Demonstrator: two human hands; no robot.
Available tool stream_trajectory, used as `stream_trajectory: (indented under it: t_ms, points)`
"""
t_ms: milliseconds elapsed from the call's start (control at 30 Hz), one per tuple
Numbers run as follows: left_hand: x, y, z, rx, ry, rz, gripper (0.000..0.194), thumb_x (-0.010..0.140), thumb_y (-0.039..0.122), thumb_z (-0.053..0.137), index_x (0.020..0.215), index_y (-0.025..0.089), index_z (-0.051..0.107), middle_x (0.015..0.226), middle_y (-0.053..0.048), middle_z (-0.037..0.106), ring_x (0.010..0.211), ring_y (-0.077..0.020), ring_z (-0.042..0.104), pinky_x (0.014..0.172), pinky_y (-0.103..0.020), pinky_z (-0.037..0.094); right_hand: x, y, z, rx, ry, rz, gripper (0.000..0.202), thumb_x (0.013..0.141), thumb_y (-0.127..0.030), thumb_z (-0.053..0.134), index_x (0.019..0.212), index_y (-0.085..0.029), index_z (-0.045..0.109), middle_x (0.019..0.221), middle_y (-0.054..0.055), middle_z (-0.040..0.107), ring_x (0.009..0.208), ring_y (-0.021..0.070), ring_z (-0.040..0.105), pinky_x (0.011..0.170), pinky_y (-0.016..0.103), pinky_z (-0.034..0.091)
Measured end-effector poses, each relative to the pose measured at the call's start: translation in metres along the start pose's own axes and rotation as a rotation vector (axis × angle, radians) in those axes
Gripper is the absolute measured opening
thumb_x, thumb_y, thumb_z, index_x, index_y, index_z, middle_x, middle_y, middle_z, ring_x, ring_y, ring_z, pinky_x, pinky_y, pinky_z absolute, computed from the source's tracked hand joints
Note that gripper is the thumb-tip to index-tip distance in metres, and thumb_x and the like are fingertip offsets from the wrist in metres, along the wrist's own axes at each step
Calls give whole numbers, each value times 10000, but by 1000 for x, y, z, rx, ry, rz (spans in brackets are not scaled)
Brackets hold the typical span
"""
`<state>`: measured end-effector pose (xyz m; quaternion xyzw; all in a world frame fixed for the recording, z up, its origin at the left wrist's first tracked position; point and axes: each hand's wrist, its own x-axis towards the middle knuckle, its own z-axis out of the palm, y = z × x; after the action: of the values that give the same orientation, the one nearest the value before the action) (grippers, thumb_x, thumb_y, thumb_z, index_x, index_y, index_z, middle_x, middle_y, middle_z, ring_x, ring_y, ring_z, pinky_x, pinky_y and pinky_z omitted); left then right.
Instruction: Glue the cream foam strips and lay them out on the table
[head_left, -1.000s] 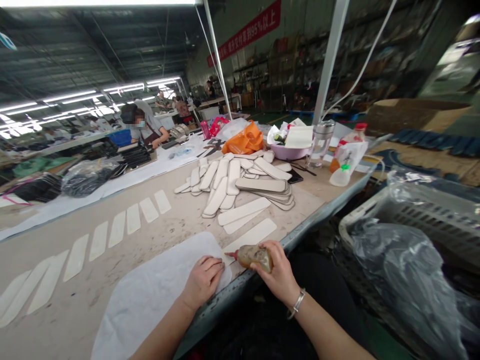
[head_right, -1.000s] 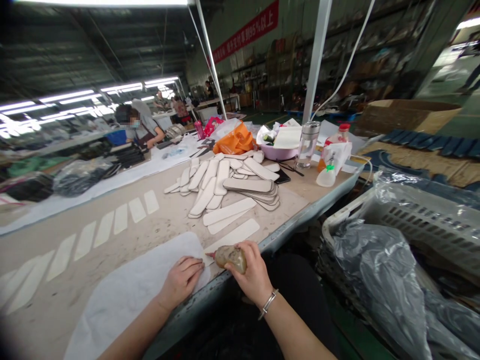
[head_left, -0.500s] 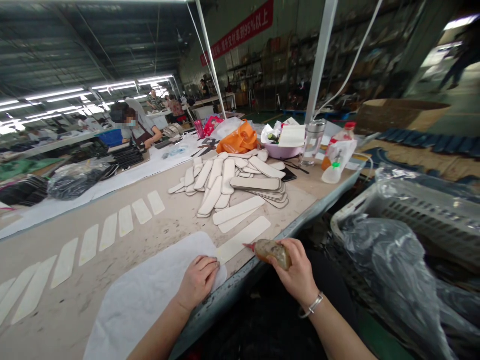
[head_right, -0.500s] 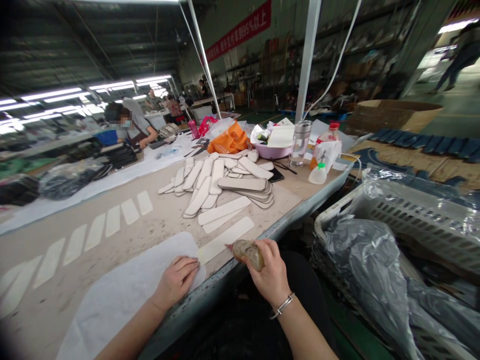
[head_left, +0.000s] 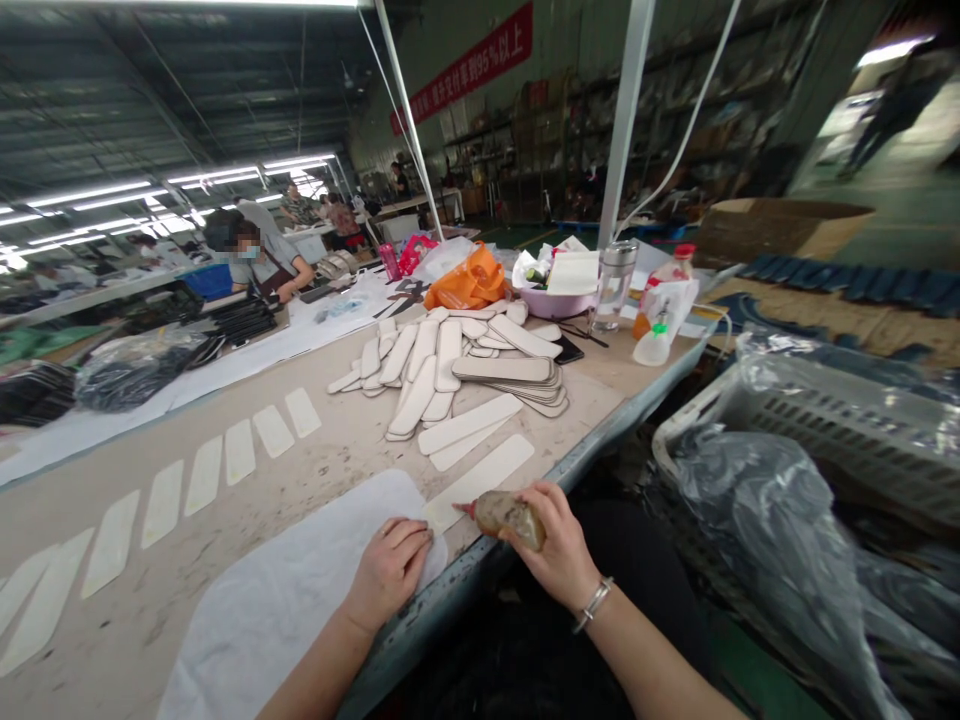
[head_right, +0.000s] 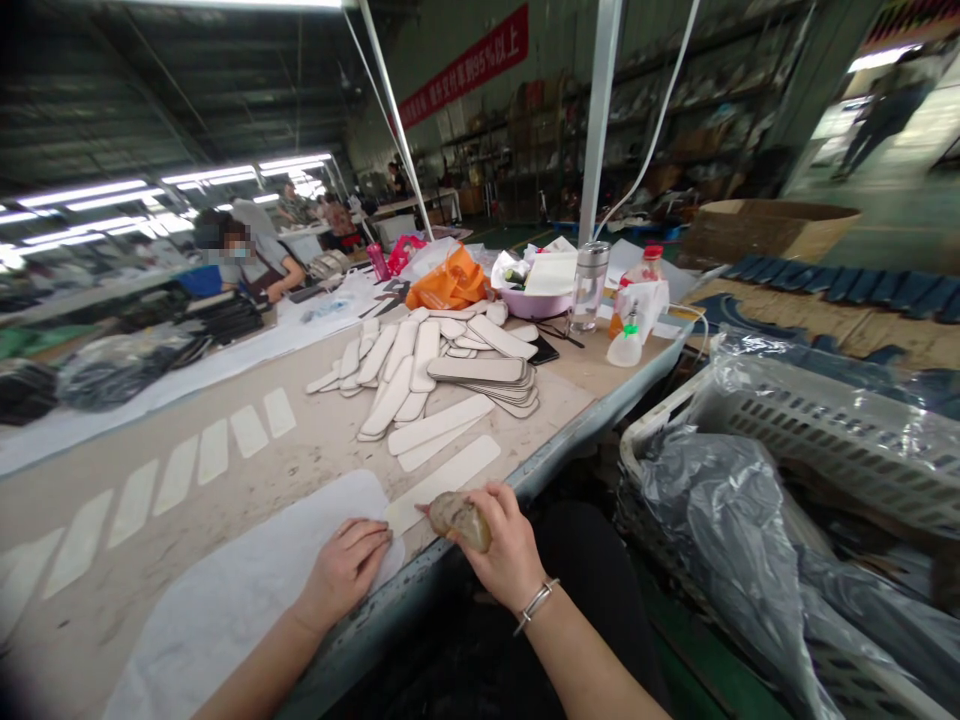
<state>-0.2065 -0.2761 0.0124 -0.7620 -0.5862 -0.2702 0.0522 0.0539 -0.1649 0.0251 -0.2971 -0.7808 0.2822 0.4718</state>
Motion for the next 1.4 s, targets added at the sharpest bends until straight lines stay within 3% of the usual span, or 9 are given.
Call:
stream_trajectory:
  t_ms: [100,267,500,700,933,1233,1400]
  points:
    - [0,0,0,-2,1,-6,190,886,141,528,987,197,679,974,-68,674,908,-181,606,835,-358,527,2,3,-2,-72,6,24,305,864,-299,618,1149,-248,521,1116,79,465,954,218,570,804,345,540]
    - [0,-1,1,-4,6,6,178,885,144,538,989,191,675,981,-72,675,911,-181,606,837,-360,527,7,23,-24,-316,246,84,315,858,-324,620,1147,-237,529,1110,85,469,935,234,567,771,377,547]
    - [0,-3,2,-9,14,4,164,886,167,547,990,185,673,982,-75,678,911,-182,613,841,-355,525,17,33,-32,-352,418,124,345,856,-360,617,1145,-205,511,1090,107,486,984,262,539,803,426,525]
    - [0,-1,0,-45,4,-49,161,898,174,530,960,191,677,978,-70,671,897,-174,608,823,-339,528,27,38,-24,-379,392,165,341,836,-369,616,1125,-213,527,1080,99,474,942,263,553,759,423,533]
    - [1,-4,6,-47,40,-63,127,892,167,543,922,182,666,942,-67,656,856,-166,591,775,-324,524,14,30,-37,-433,406,142,338,842,-376,627,1129,-217,541,1076,104,479,929,266,556,728,412,543]
    - [5,-1,6,-22,53,-68,133,896,165,519,904,180,651,933,-72,645,836,-170,593,752,-323,531,-1,14,-27,-238,254,47,313,867,-335,625,1139,-221,523,1081,97,490,960,250,549,824,431,520]
    - [6,1,9,-4,70,-82,130,887,166,513,880,179,642,913,-71,643,819,-169,604,746,-319,538,10,17,-32,-292,392,75,306,863,-346,618,1116,-203,522,1055,102,510,983,273,529,840,469,491]
